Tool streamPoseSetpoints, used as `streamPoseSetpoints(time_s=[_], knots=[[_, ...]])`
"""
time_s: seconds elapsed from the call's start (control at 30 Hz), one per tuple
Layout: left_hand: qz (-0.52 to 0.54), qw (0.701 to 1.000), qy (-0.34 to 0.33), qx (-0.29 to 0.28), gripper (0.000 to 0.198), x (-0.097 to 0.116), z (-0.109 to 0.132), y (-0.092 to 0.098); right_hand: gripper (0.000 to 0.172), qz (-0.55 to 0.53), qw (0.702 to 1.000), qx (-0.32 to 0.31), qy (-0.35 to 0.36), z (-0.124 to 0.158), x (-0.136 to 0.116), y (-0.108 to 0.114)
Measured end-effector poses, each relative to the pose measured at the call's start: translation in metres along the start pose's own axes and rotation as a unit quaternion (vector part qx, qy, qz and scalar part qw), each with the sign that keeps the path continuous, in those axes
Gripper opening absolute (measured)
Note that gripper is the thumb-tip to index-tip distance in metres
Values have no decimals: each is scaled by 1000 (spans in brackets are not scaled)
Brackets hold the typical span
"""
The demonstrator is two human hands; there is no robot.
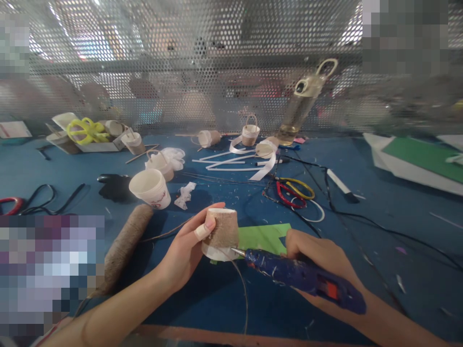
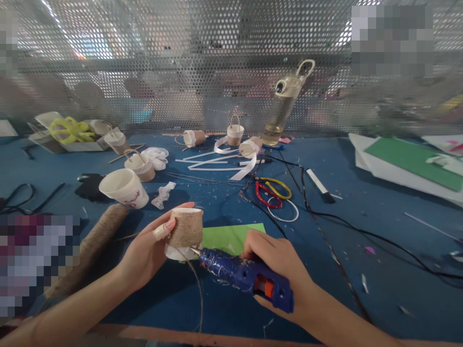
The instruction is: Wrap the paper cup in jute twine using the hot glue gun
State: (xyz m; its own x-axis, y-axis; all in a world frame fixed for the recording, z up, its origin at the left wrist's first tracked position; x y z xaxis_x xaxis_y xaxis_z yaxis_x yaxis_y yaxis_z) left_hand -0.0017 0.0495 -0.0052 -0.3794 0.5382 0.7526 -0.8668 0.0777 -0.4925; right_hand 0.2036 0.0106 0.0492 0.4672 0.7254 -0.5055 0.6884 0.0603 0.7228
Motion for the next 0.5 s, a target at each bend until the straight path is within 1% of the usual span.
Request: streamPoseSetpoints(time_s=[0.1, 0.2, 0.27, 0.33, 0.43, 0.5], knots=[[10, 999, -26, 21, 48, 5, 3, 4, 22, 12, 1000, 20, 2, 1, -1, 5], [36, 994, -89, 57, 50, 18, 8, 12, 18, 36, 999, 34, -21, -1, 6, 9], [49, 987, -134, 73, 49, 26, 12, 16, 20, 43, 999, 9, -31, -3, 12, 2], [55, 983, -157, 78, 48, 30, 14, 18, 22, 50, 998, -41, -24, -5, 18, -11], [53, 984, -156, 73, 48, 30, 14, 18, 22, 77, 991, -110, 1, -7, 27, -30], [49, 985, -152, 65, 49, 28, 14, 17, 21, 108, 987, -118, 22, -8, 30, -35]])
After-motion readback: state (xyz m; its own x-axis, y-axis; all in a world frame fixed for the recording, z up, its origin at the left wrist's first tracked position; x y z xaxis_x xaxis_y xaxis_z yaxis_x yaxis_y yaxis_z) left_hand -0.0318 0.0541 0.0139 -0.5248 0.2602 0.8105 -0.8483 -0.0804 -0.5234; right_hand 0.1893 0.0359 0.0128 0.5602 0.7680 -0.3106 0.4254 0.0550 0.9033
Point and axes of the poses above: each hand's wrist, its own z-axis away from the middle knuckle, its own y-axis out of the back of the hand, x = y × z, the point moved 8 cm from there along -z, towards the middle knuckle, and after that the axes turned 10 degrees about y, right-handed, at the moved point
